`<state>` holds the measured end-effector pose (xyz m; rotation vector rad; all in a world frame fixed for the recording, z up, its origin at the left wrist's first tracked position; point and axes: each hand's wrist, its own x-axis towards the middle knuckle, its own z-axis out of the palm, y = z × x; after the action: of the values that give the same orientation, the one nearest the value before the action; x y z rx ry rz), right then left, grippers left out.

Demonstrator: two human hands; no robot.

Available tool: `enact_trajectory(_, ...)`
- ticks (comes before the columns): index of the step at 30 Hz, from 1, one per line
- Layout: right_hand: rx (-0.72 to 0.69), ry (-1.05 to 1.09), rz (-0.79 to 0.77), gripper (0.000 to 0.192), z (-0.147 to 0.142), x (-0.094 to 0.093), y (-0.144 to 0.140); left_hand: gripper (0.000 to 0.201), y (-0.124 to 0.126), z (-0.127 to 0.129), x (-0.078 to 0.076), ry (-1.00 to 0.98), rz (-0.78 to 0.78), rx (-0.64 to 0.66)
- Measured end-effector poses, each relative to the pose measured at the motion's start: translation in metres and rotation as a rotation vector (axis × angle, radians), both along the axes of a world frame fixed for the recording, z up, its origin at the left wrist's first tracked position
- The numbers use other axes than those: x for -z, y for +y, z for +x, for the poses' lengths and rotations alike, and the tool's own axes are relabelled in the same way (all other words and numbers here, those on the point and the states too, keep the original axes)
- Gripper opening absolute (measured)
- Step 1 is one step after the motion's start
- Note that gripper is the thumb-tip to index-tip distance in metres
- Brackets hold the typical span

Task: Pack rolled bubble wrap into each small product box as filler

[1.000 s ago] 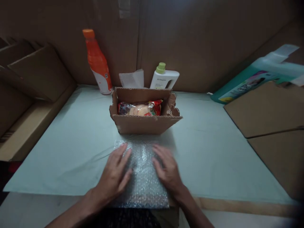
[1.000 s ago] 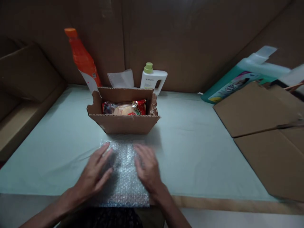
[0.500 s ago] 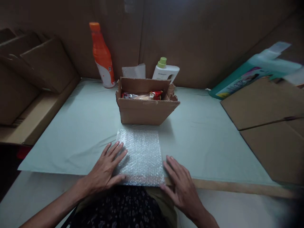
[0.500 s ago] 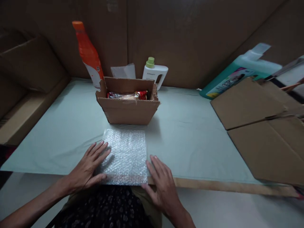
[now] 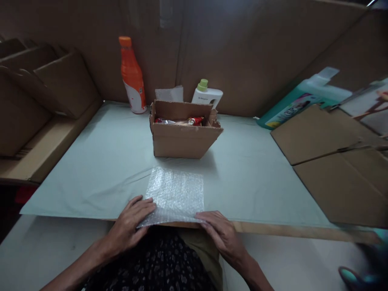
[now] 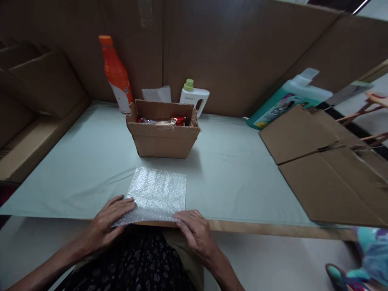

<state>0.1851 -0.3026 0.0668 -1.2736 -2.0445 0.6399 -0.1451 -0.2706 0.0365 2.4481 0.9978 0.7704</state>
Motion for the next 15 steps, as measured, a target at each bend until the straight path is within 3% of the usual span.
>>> enact_trajectory(4,0.257,0.145,-0.197,0.021,-0.007,-0.004,0.005,0.017,0.009,0.015,-0.014,-0.124,-0.315,-0.243)
enact_trajectory(7,0.341,0.171,-0.221,0.022,-0.011,0.006,0.015,0.026,0.022,0.026,-0.022,-0.108,-0.476,-0.355)
enact_trajectory(11,0.411,0.095,-0.129,0.023,-0.014,0.024,0.036,0.028,0.044,0.035,-0.017,-0.031,-0.438,-0.465)
enact_trajectory(15,0.456,-0.151,0.044,0.022,-0.013,0.038,0.061,0.024,0.060,0.039,-0.008,0.191,-0.301,-0.516)
